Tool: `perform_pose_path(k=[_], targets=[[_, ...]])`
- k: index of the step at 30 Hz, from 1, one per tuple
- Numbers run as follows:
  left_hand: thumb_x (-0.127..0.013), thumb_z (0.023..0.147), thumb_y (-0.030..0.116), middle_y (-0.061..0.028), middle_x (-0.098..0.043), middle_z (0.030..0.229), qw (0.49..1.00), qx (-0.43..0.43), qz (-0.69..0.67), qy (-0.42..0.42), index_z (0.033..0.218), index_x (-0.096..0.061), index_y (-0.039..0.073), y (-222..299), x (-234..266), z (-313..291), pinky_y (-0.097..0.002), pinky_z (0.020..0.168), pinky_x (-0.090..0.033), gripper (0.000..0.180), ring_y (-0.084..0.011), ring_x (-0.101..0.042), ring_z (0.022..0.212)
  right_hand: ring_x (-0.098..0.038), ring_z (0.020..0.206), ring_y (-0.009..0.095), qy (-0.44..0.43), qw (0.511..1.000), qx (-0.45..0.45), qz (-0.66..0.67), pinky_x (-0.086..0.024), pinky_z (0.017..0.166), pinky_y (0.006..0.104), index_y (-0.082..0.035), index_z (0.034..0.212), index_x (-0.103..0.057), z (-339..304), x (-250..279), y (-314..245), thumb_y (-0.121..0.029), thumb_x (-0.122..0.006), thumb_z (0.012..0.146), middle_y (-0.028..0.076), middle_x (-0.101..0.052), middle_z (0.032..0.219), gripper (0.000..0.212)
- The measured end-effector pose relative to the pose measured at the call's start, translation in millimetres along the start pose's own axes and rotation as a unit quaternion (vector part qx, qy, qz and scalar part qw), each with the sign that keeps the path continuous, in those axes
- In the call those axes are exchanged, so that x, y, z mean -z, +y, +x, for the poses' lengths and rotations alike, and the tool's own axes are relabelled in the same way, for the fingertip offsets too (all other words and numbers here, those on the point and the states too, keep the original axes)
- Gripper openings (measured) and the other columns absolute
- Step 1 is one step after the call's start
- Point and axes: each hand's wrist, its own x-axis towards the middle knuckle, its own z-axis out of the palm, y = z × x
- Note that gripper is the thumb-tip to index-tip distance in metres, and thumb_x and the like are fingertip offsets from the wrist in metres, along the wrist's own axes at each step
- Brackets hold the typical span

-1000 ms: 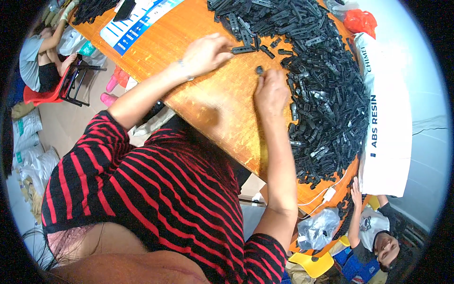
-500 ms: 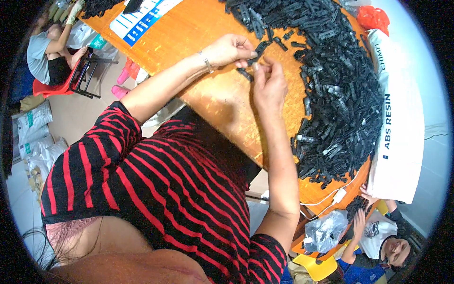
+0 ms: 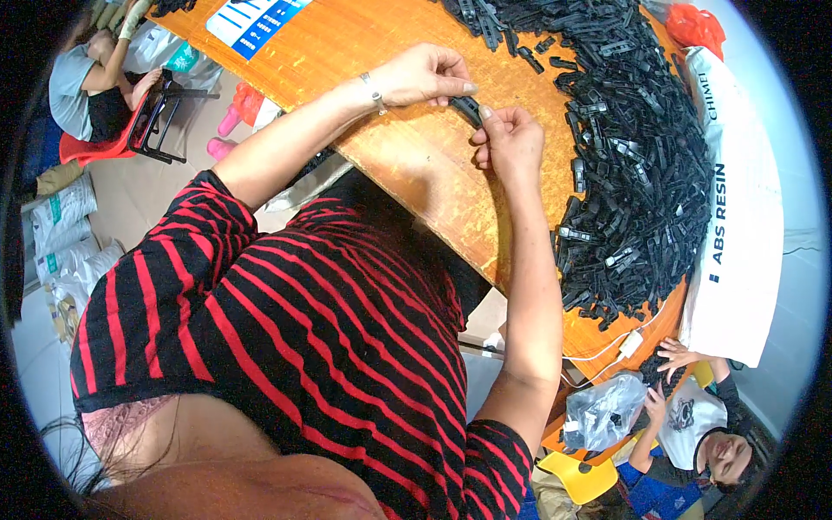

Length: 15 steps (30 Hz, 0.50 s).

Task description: The person repeatedly picks up small plastic components from the table and assembles them together by hand.

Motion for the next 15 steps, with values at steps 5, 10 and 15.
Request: perform_pose_path(k=[5, 10, 15], targets=[[-0.079, 0.092, 0.023, -0.0004, -0.067, 0.079, 0.998, -0.021, 0.047, 0.021, 0.097, -0.071, 0.004, -14, 0, 2, -0.0253, 0.063, -0.051, 0.021, -0.0085, -0.061, 0.069, -0.053, 0.043, 0.011, 0.010, 0.998, 0.005, -0.069, -0.042, 0.038, 0.0270, 0.001, 0.094, -0.059, 5, -3, -2, -0.017, -0.068, 0.100, 0.007, -0.065, 0.067, 0.021], [-0.081, 0.086, 0.023, -0.0035, -0.070, 0.081, 0.979, -0.033, 0.179, 0.089, 0.091, -0.072, 0.004, -19, -8, 6, -0.0307, 0.073, -0.054, 0.021, -0.0126, -0.065, 0.077, -0.053, 0.043, 0.011, 0.027, 0.996, -0.017, -0.080, -0.041, 0.038, 0.0275, 0.000, 0.094, -0.059, 11, -3, 1, -0.015, -0.069, 0.099, 0.006, -0.064, 0.065, 0.019], [-0.081, 0.085, 0.024, -0.0064, -0.070, 0.078, 0.976, -0.016, 0.186, 0.112, 0.091, -0.072, 0.004, -26, -12, 6, -0.0332, 0.072, -0.054, 0.022, -0.0158, -0.066, 0.075, -0.052, 0.044, 0.010, 0.034, 0.989, -0.001, -0.145, -0.040, 0.040, 0.0268, -0.001, 0.089, -0.060, 16, -5, 2, -0.016, -0.072, 0.098, 0.005, -0.063, 0.064, 0.021]])
